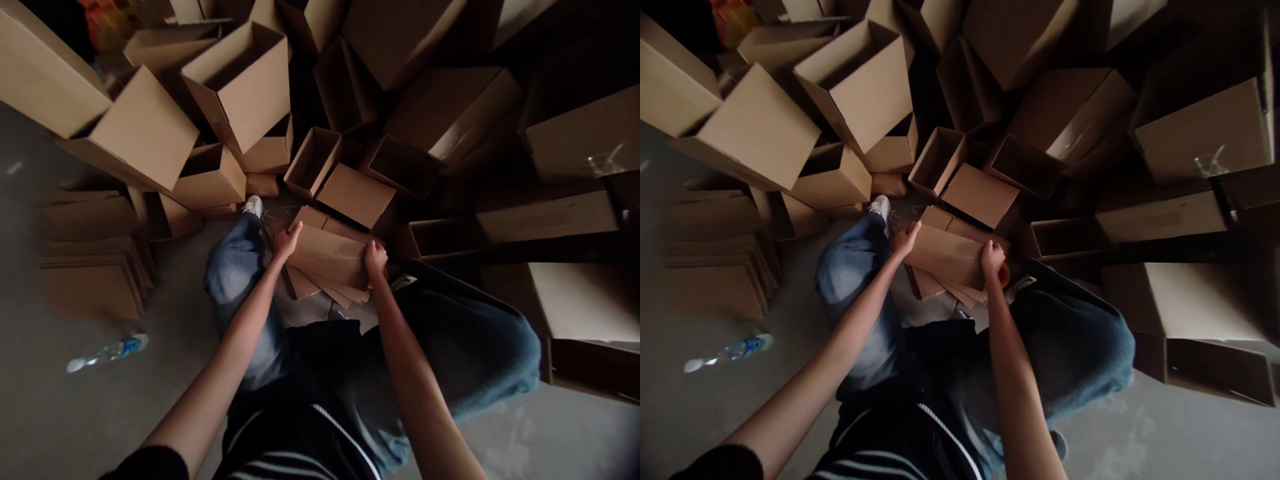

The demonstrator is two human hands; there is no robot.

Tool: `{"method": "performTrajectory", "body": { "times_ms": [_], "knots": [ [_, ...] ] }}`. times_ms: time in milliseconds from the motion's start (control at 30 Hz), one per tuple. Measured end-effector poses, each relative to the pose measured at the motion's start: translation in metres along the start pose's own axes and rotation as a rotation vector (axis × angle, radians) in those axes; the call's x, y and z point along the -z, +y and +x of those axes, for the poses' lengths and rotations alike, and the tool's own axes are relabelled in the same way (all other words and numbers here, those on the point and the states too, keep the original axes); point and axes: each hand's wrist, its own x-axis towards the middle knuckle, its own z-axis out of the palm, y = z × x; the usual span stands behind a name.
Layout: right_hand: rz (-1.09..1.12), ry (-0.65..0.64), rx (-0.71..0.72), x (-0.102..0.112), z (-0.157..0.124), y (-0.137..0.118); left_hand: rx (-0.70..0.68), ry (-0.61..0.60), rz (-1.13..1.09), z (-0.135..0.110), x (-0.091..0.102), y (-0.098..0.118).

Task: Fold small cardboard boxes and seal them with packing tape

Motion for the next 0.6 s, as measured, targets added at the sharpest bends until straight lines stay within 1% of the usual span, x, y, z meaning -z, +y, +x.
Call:
{"method": "performTrajectory", "body": {
  "times_ms": [400,600],
  "knots": [
    [0.048,-0.021,0.011,0.0031,-0.0013,-0.0029,-0.032,-0.03,-0.019,0.0063,-0.0032,-0.0051],
    [0.05,-0.033,0.002,0.0053,-0.0033,-0.0056,-0.057,-0.057,-0.065,0.0097,-0.0042,-0.0073]
  ]
}}
